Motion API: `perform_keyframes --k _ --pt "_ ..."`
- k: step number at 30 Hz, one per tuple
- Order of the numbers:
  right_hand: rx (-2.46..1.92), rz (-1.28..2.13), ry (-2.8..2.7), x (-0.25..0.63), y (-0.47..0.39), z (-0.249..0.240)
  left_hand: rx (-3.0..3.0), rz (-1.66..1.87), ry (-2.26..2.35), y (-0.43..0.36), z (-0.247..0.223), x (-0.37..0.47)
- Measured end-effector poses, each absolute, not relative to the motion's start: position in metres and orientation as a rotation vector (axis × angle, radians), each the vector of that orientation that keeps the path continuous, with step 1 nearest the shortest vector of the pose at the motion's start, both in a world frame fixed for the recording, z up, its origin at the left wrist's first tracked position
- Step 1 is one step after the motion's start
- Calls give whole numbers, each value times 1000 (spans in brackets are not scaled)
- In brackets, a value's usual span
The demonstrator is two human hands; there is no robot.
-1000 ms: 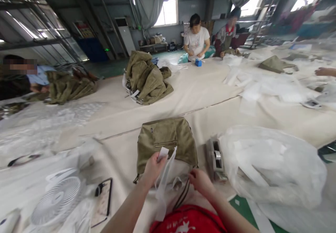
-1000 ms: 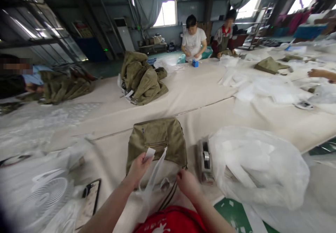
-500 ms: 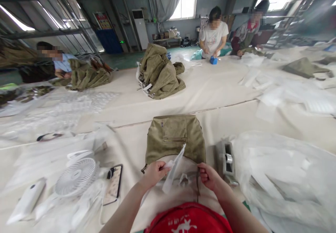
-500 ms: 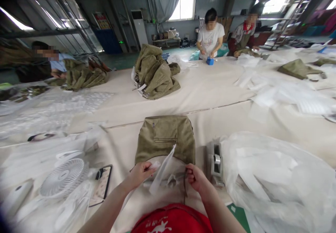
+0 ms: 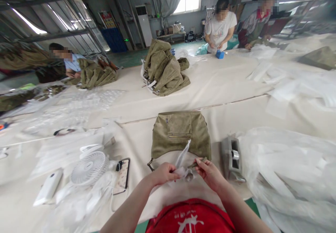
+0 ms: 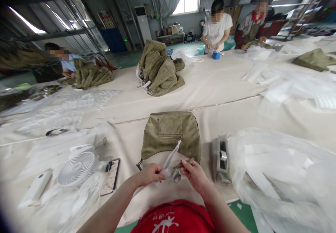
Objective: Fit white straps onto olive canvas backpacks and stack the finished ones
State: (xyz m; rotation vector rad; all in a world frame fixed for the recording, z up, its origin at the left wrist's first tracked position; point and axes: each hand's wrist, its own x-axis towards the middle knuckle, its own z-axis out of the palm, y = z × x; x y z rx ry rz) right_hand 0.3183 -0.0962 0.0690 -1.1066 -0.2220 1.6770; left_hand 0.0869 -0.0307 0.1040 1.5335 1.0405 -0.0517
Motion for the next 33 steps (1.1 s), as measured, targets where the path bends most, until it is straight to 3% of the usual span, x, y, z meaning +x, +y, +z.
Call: perform_keyframes --k 23,33 --pt "-1388 1527 -455 308 -93 57 1697 -173 1157 -35 96 125" --pt "-1506 1531 -629 318 -98 52 1601 -71 1157 -31 93 151"
